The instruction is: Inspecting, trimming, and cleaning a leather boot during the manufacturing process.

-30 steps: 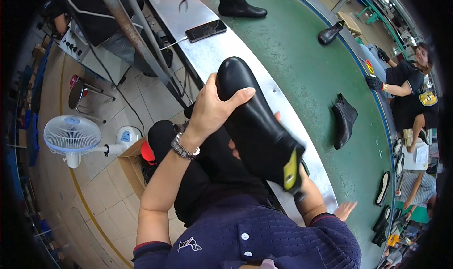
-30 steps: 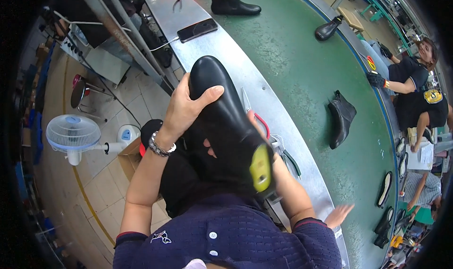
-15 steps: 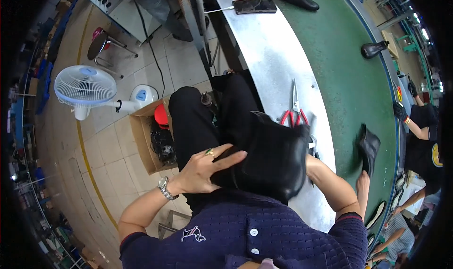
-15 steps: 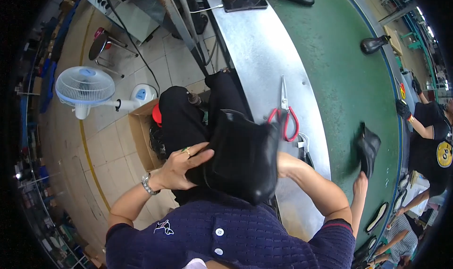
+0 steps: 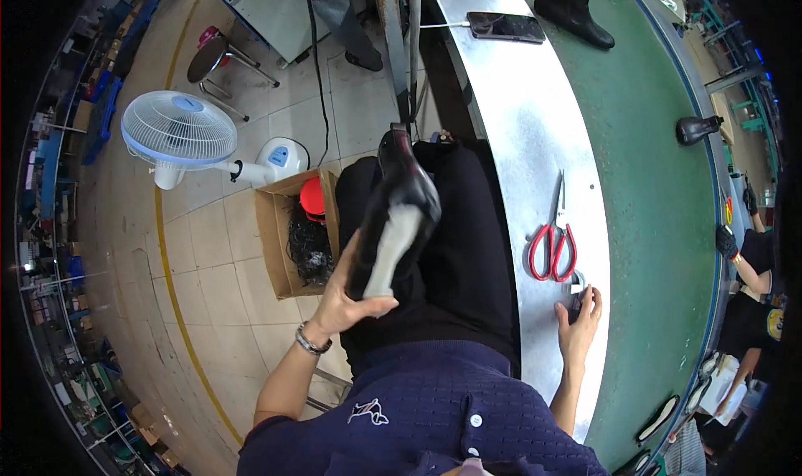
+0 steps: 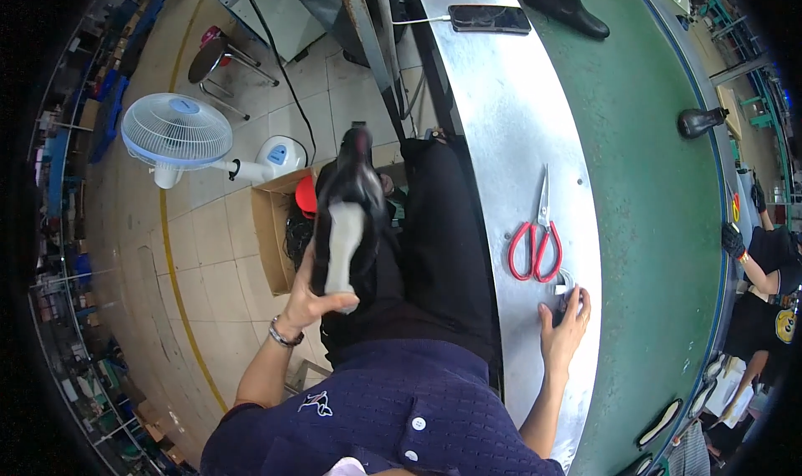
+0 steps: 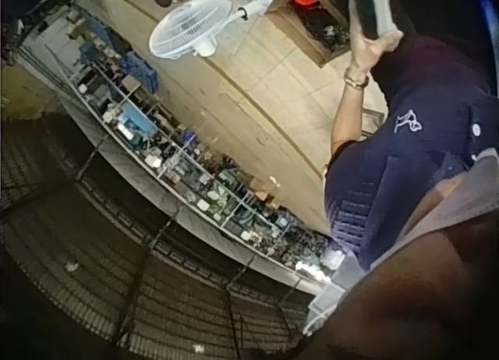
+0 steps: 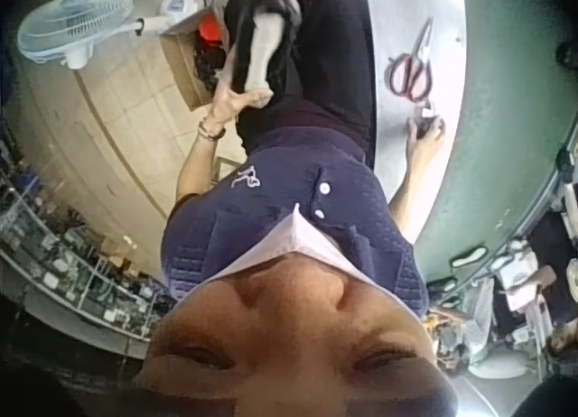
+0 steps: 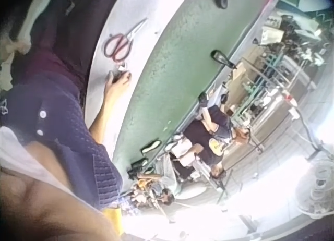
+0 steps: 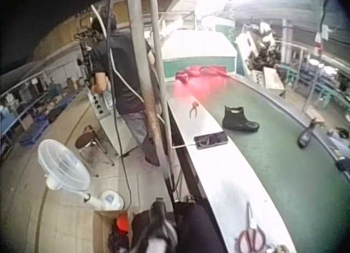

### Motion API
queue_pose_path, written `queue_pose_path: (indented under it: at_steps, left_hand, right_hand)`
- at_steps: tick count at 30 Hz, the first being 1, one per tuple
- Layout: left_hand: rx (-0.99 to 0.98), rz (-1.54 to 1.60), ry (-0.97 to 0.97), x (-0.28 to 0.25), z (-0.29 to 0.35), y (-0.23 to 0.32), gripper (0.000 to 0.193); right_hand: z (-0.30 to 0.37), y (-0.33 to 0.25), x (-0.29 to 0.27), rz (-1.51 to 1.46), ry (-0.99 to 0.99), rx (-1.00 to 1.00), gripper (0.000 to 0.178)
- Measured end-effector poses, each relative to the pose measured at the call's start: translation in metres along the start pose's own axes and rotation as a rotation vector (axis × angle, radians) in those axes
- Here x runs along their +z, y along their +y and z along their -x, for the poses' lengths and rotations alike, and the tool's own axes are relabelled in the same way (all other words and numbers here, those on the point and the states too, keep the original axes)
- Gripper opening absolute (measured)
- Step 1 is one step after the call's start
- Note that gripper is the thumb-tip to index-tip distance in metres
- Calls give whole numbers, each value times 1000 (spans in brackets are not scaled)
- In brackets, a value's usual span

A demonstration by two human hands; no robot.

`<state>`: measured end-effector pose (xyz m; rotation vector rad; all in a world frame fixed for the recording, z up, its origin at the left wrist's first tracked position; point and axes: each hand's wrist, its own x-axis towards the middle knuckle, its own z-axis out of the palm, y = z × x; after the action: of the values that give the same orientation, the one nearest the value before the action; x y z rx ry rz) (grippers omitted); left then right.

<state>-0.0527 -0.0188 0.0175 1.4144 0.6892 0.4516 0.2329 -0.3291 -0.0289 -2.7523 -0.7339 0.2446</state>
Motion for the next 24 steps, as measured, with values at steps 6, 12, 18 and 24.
queue_pose_path:
  at_steps: [6,12,18,24]
  left_hand:
    - [492,-622,29,-6,-2,-33,85]
    - [827,-963,191,13,-26,-8,67]
    - [869,-1102,254,9,-22,-13,60]
    - [807,-1055,173,2,-14,-16,64]
  right_hand:
    - [5,6,9,-23,85,-31,61]
    - [14,14,3,22,66,-3,60]
    - [25,18,2,34,47,-16,58]
    - [22,24,4,-76,-12,26,51]
